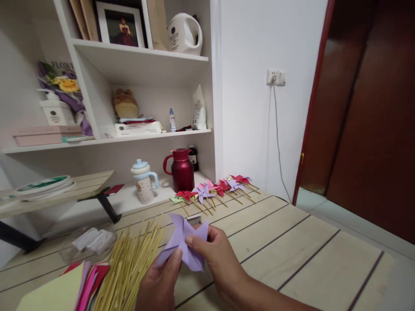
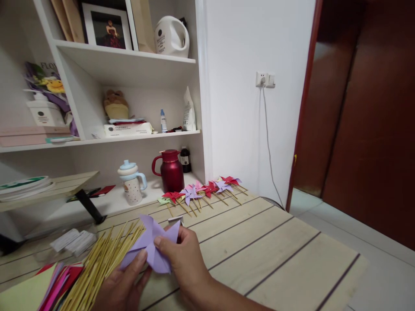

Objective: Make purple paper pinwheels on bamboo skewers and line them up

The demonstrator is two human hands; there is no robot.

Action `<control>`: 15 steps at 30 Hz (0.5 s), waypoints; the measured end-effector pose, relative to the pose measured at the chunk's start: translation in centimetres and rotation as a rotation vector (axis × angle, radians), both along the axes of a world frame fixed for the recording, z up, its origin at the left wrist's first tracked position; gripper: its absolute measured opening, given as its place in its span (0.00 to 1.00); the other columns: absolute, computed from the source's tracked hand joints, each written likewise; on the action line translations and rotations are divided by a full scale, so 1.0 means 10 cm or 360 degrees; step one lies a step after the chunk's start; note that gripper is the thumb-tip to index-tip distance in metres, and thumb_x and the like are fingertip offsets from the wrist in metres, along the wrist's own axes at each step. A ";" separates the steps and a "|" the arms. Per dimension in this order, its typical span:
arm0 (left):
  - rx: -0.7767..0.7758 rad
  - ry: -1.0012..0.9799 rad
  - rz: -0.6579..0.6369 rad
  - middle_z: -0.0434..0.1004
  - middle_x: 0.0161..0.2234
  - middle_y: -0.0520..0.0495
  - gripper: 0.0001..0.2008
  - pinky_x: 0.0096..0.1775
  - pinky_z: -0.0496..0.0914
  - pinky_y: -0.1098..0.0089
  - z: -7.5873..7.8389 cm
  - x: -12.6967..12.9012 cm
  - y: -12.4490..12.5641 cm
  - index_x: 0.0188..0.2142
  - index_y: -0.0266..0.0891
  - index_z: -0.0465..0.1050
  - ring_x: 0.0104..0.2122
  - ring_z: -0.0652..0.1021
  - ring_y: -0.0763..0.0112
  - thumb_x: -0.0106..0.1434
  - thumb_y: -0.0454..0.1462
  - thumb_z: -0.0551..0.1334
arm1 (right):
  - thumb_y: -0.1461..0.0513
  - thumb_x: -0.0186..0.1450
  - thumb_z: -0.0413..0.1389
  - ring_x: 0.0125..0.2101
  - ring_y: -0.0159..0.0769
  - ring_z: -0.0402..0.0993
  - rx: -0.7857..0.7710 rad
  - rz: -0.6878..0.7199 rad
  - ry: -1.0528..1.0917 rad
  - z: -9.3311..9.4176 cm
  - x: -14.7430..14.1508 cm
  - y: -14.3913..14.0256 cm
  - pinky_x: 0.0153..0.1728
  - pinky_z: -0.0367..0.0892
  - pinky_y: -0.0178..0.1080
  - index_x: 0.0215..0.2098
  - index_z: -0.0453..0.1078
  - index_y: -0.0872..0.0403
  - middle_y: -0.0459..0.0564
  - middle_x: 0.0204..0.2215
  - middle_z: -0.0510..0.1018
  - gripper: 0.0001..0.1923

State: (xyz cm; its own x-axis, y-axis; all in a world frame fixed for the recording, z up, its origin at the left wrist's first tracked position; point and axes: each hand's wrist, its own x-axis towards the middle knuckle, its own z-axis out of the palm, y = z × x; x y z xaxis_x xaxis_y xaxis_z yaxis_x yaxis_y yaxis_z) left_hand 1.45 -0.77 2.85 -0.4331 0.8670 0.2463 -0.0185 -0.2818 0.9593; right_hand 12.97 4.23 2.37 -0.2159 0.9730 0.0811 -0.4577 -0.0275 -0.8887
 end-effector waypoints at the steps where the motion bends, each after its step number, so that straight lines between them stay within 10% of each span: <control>1: -0.0015 0.0026 -0.0051 0.86 0.34 0.46 0.06 0.56 0.69 0.53 0.03 -0.02 -0.01 0.24 0.49 0.82 0.51 0.78 0.46 0.43 0.42 0.74 | 0.56 0.48 0.71 0.23 0.31 0.68 0.0006 0.0002 -0.0008 0.00 0.00 0.00 0.26 0.64 0.33 0.30 0.75 0.59 0.47 0.24 0.76 0.18; 15: -0.0228 0.0383 0.0046 0.86 0.38 0.49 0.09 0.59 0.66 0.51 0.01 -0.20 -0.04 0.25 0.48 0.83 0.54 0.76 0.44 0.41 0.34 0.73 | 0.57 0.51 0.69 0.23 0.29 0.66 0.0108 0.0036 -0.0088 -0.05 -0.03 -0.04 0.26 0.64 0.32 0.29 0.74 0.58 0.44 0.24 0.74 0.14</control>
State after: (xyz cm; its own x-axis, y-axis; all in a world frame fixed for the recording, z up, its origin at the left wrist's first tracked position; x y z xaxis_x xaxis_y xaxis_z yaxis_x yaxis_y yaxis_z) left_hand -0.58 -1.21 2.91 -0.4022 0.8885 0.2211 0.2209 -0.1402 0.9652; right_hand 12.65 3.85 1.89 -0.2440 0.9605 0.1341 -0.4078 0.0239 -0.9128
